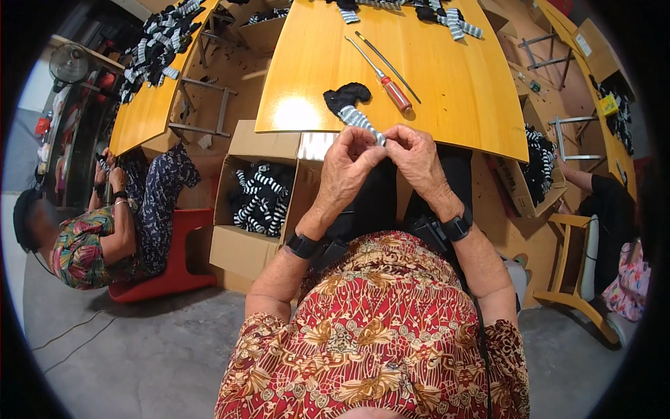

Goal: The person uses a red-handled screwdriver to push the fabric of a black and white striped sock over the tool, turning it inside out. They repeat this process with multiple socks, pulling the fabric taut over the screwdriver shaft to correct the shape.

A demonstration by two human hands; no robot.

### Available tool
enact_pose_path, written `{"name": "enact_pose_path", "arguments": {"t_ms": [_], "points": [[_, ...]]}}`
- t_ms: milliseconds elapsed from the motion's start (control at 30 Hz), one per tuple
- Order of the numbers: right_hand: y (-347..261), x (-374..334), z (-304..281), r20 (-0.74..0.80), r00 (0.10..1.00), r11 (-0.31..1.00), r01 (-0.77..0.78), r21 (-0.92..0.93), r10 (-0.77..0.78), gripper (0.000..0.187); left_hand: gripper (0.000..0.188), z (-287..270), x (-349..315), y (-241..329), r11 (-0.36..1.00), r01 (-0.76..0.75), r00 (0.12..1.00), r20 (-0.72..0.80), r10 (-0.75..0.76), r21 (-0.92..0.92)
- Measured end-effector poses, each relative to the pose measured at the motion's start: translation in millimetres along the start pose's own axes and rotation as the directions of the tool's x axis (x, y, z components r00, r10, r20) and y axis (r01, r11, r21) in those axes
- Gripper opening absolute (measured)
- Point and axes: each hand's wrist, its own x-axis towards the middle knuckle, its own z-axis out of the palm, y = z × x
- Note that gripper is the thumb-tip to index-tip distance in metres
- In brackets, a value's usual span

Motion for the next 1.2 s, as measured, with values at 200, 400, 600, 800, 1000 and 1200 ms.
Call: {"name": "enact_pose_path", "arguments": {"t_ms": [200, 400, 600, 800, 1000, 1200], "points": [[1.0, -4.2, 5.7, 0.04, 0.998, 0.998, 0.048, -0.04, -0.046, 0.015, 0.011, -7.8, -0.2, 5.1, 1.0, 0.006, 0.998, -0.056, -0.004, 0.025], [-8.9, -1.6, 14.0, 0.014, 0.975, 0.957, 0.219, -0.19, -0.221, 0.013, 0.008, -8.2, -4.0, 14.5, 0.866, -0.118, 0.949, -0.201, 0.242, 0.486], [-6.6, -5.2, 15.0, 0.014, 0.963, 0.92, 0.262, -0.291, -0.27, 0.007, 0.018, -7.1, -5.3, 18.6, 0.765, -0.196, 0.948, -0.082, 0.308, 0.613], [-3.3, -2.4, 10.9, 0.074, 0.997, 0.983, 0.002, 0.183, -0.015, 0.004, 0.014, -10.1, 6.8, 16.5, 0.823, -0.179, 0.954, -0.109, 0.279, 0.539], [-14.5, 4.9, 1.9, 0.137, 0.987, 0.933, -0.123, 0.339, 0.08, 0.008, 0.012, -11.6, 11.5, 31.6, 0.985, 0.065, 0.997, -0.061, -0.056, 0.162], [-7.0, -4.6, 3.9, -0.045, 0.999, 0.994, 0.003, 0.114, 0.002, 0.01, 0.007, -13.1, 4.0, 12.7, 0.967, 0.157, 0.98, 0.15, -0.128, -0.2]]}}
